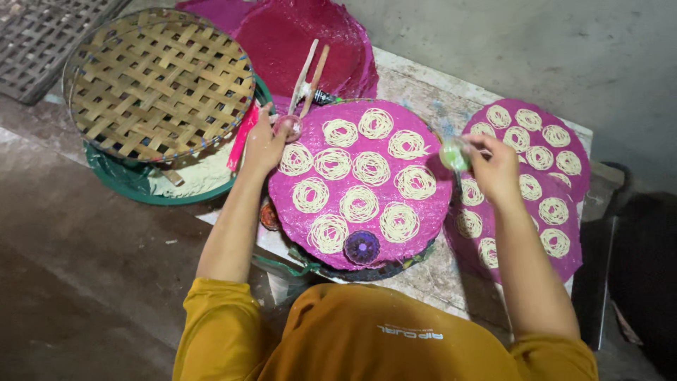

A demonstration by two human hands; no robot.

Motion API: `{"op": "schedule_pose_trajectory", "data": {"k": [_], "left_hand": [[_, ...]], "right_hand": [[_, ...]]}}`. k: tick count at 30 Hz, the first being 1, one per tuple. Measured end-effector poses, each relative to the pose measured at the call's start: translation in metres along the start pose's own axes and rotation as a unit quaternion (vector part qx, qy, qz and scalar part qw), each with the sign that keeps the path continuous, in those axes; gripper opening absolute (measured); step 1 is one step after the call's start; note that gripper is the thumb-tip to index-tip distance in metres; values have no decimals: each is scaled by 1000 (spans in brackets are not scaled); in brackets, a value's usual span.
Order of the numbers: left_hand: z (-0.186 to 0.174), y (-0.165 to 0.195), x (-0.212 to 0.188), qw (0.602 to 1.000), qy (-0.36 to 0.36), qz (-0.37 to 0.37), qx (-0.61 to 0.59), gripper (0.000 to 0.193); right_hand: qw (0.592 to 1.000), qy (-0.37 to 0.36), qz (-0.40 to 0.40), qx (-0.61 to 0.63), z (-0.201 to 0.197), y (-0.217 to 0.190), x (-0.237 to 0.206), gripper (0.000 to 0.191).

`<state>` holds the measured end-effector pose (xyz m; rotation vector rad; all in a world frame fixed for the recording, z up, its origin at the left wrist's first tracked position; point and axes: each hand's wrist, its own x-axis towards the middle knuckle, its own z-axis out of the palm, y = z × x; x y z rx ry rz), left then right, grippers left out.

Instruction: The person assembles a steamer by placing pink mats with pre-formed noodle spirals into woven trays and stacking them. They then use a dough extruder to press fresh dough into spiral shapes onto a new pink mat, repeatedly loading dough and extruding until the mat is filled.

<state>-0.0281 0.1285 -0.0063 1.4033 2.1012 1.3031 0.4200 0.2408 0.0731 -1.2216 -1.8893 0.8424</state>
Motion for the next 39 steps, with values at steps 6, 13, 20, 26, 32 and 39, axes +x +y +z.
{"op": "schedule_pose_trajectory", "data": {"k": [6,13,20,26,32,39], "left_hand": [[0,-7,6,998,28,8,-62,47],[-15,9,-2,996,69,47,-41,37],[-116,-25,-31,775,606,-40,174,62],[-151,-71,-19,774,532,-151,-307,52],[-149,-62,-30,744,440,-178,-470,32],[-153,6,-74,774,194,31,-602,48]], "right_hand": [[999,12,5,-53,39,28,62,21],[976,22,-168,-136,61,41,80,25],[991,73,-90,-71,22,33,28,41],[992,101,-13,77,6,22,-1,33],[990,102,-55,77,-5,-3,-20,33],[972,14,-72,224,-14,-37,-30,45]]}}
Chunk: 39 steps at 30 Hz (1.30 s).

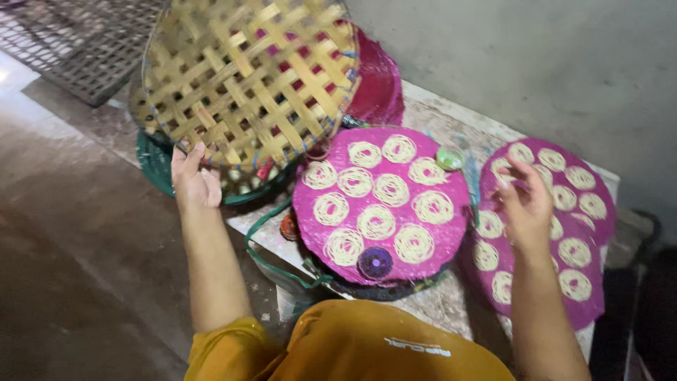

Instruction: The person assembles a steamer by placing pink mats with pre-formed noodle spirals into woven trays and stacking them. They then use a dough extruder to press fresh dough into spiral shapes onto a new pink mat, repeatedly loading dough and extruding until the mat is filled.

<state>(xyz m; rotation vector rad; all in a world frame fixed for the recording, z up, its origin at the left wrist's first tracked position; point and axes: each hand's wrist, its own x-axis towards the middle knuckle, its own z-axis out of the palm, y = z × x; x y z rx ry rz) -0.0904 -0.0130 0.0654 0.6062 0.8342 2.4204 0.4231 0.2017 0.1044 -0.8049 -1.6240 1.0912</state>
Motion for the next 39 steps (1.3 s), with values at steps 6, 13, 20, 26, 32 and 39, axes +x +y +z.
{"op": "schedule_pose_trajectory", "data": {"k": [6,13,20,26,32,39], "left_hand": [[70,-34,-84,989,-75,-121,38,54],[62,-70,-142,964,-90,-125,218,54],[22,-97,-159,859,-63,-30,508,53],[6,-110,-160,765,-33,-20,643,54],[-7,-115,-165,748,-40,-30,661,55],[39,-84,-166,731,-58,116,670,56]], "right_hand": [[974,-99,52,198,6,-2,-15,65],[994,-70,66,-42,3,31,-53,48],[968,-52,67,-237,4,54,-49,45],[907,-67,101,-404,13,58,-43,44],[909,-58,72,-407,16,55,-50,40],[909,-31,101,-402,0,45,-63,38]]}}
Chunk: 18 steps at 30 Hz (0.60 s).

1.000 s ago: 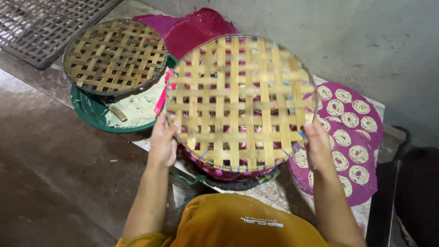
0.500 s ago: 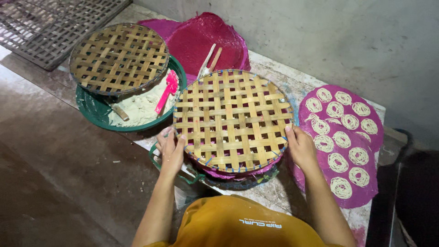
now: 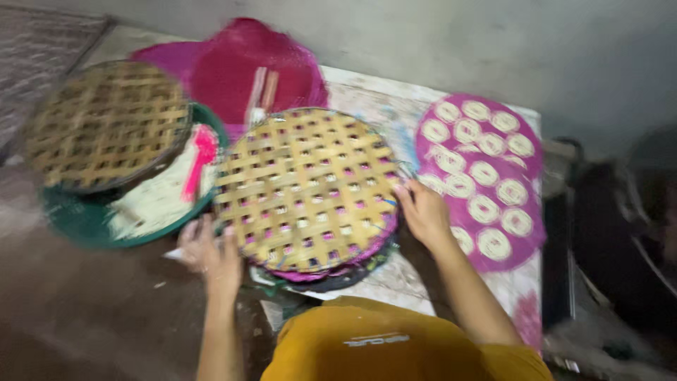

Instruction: The person assembles a steamer by placing pink mats with pre-formed noodle spirals into woven trays and stacking them. They then use a dough extruder to press fresh dough into spiral shapes onto a new pink mat, repeatedly loading dough and extruding until the mat is filled.

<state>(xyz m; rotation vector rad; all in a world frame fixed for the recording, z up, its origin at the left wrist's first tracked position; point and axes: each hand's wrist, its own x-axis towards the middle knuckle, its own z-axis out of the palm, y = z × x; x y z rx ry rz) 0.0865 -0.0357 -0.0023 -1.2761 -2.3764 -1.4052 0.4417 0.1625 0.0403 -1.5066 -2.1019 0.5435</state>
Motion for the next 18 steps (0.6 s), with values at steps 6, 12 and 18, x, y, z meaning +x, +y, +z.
{"op": "schedule_pose_trajectory", "data": {"k": [6,12,18], "left_hand": [[13,139,-48,958,-109,90,-249,34],[139,206,-134,554,-679,-135,-463,43],[281,188,-196,779,-441,-281,-346,49]], "right_hand": [[988,120,79,55,-32,110,-17,24],[953,258,79,-137,-55,262,-20,27],[958,168,184,-139,-86,299,4,34]]}}
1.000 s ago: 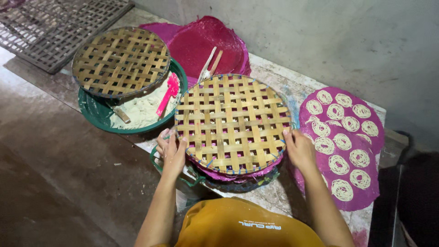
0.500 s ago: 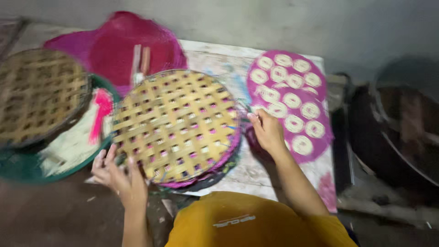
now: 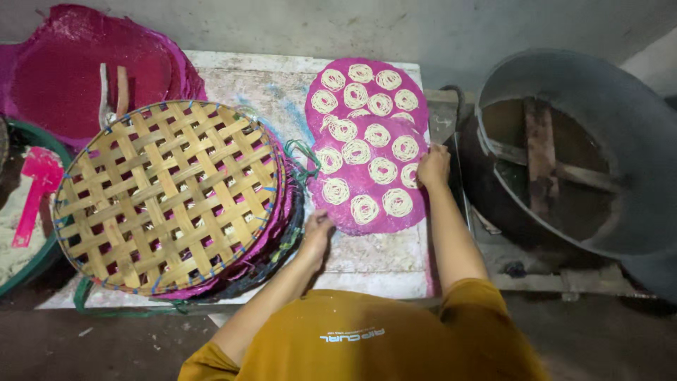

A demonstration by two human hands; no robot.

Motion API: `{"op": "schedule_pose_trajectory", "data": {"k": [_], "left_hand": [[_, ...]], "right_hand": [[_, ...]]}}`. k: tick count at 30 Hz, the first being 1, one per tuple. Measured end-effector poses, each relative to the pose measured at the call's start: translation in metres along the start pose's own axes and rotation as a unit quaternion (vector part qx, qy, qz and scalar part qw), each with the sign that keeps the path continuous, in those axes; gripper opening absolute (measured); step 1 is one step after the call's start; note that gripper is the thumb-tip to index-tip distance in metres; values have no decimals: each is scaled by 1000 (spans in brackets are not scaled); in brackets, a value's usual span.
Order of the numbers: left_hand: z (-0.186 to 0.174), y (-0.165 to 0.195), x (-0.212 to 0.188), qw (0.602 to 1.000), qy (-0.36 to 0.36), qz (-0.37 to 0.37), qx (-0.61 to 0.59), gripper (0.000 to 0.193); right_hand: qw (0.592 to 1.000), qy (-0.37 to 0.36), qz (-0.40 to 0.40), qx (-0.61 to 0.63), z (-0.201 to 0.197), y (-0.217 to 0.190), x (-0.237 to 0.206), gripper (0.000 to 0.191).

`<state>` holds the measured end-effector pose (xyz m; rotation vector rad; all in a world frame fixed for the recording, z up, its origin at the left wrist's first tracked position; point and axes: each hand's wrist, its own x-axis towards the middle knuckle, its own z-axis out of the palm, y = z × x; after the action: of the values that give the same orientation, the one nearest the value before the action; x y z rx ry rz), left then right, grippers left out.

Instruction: The person assembles a steamer by placing pink mats with pre-formed noodle spirals into woven trays and stacking them. They then use a dough extruder to press fresh dough into spiral shapes onto a new pink mat, repeatedly loading dough and extruding until the mat is filled.

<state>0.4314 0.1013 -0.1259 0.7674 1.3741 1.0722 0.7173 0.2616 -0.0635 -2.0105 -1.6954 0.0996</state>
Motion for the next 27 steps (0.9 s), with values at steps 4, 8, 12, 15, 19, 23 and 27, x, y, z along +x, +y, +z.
{"op": "schedule_pose_trajectory", "data": {"k": [4,8,12,15,19,23,27], "left_hand": [[5,-15,36,991,56,-18,-123,51],[7,-6,43,987,60,0,-147,57],[3,0,45,992,73,-9,-107,50],[-3,1,48,998,61,-5,-20,44],[-3,-1,51,991,67,10,118,41],[2,-1,51,950,130,115,260,36],[6,0,51,958,136,119,224,37]], "right_hand": [[996,-75,55,0,-2,-15,17,39],[992,-80,56,-75,0,-25,27,36],[988,-92,91,-78,6,-24,37,41],[983,-109,144,-31,10,-22,47,47],[960,-194,196,-50,12,-19,57,40],[966,-170,181,-65,11,-18,58,41],[971,-155,175,-56,8,-17,58,42]]}}
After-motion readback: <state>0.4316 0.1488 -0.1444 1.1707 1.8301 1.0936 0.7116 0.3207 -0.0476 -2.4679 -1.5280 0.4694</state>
